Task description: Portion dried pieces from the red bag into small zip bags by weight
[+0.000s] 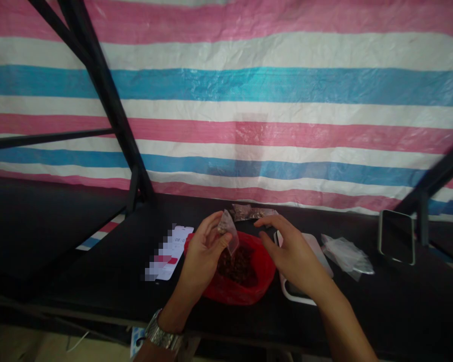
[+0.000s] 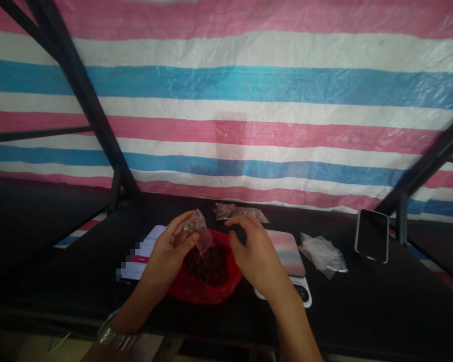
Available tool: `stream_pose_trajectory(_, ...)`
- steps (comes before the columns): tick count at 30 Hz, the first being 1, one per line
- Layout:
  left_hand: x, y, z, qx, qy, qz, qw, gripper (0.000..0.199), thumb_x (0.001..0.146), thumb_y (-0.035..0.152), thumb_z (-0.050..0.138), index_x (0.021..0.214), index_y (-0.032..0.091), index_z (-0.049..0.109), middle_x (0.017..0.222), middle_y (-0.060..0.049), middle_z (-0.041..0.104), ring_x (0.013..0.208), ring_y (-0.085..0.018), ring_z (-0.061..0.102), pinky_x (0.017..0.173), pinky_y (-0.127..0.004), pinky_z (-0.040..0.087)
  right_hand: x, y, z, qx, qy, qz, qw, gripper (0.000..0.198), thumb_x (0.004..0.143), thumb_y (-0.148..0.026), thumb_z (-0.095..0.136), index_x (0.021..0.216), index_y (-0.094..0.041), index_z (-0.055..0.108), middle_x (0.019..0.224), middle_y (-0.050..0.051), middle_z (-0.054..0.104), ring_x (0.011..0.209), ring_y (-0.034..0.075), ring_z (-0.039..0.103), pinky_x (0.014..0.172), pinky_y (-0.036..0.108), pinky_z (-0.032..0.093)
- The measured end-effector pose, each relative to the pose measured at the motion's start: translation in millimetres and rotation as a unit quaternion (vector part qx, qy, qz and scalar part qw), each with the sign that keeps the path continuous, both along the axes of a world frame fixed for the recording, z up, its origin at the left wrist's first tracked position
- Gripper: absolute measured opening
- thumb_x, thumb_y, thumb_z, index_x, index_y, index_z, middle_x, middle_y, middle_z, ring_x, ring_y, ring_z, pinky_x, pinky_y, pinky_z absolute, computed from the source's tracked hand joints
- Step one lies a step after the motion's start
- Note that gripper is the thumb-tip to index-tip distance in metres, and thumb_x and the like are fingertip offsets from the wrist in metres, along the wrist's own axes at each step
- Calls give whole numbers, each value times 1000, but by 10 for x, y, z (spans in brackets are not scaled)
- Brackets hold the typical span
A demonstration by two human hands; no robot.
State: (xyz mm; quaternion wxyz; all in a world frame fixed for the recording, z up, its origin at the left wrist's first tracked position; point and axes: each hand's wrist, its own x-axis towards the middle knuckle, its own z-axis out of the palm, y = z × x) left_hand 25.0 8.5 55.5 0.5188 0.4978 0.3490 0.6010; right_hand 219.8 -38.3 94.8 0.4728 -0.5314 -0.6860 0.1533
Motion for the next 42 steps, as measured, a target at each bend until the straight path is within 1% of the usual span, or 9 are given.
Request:
stream_pose_trajectory(5,-34,-6,-35,19,43,-12,999,59,72,31,85,127,23,65,136,-11,74,130,-30,70,109,-43,57,10,-5,41,17,3,5,1000,21,94,-16,56,107,-24,71,113,5,74,113,22,68,106,41,50)
stream_pose_trajectory(12,-68,-96,-2,19,23,-32,999,55,76,26,87,127,25,65,131,-9,76,127,-25,72,102,-32,58,-83,11,81,22,10,38,999,25,94,-13,60,114,-23,71,121,6,72,116,20,68,109,38,49)
stream_pose_trajectory(20,-132,-155,75,-6,33,-90,995,57,84,39,85,135,25,63,144,-12,72,137,-30,66,115,-38,52,-146,32,27,-1,2,51,999,38,93,-13,65,130,-24,70,135,8,73,129,22,67,118,43,47)
stream_pose_trajectory(26,-136,-160,18,-9,32,-125,992,55,89,39,81,139,24,63,136,-12,76,124,-30,74,111,-41,55,-263,43,58,-48,3,75,996,43,95,-15,62,138,-21,68,139,11,73,130,23,68,118,43,48)
stream_pose_trajectory(29,-125,-171,-26,-6,42,-118,992,56,93,40,77,144,25,59,140,-12,74,127,-29,72,115,-42,51,-301,57,73,-74,-7,63,995,38,95,-13,61,130,-23,73,133,9,77,123,25,72,112,43,51)
stream_pose_trajectory(31,-115,-185,-38,-6,57,-99,993,57,95,40,75,147,26,57,144,-11,72,132,-28,69,117,-41,50,-312,64,77,-87,0,50,995,32,94,-12,62,119,-24,77,116,6,82,107,23,76,99,39,56)
stream_pose_trajectory(36,-40,-237,-8,-14,63,-82,994,58,94,45,75,146,25,59,137,-11,76,125,-29,73,107,-37,57,-231,59,123,-101,93,74,988,13,93,-23,66,101,-22,75,89,1,80,79,17,73,73,28,55)
stream_pose_trajectory(39,18,-260,30,-11,16,-71,997,59,92,49,77,142,24,58,125,-12,80,114,-28,78,104,-39,60,74,57,182,-69,136,21,988,22,88,-34,70,106,-21,72,78,0,75,71,17,69,67,27,54)
stream_pose_trajectory(42,24,-251,64,9,-1,-26,1000,53,93,51,74,134,22,58,114,-11,82,99,-26,82,96,-41,64,637,26,159,-18,145,-174,974,37,83,-41,73,112,-18,69,81,4,75,74,21,70,68,31,55)
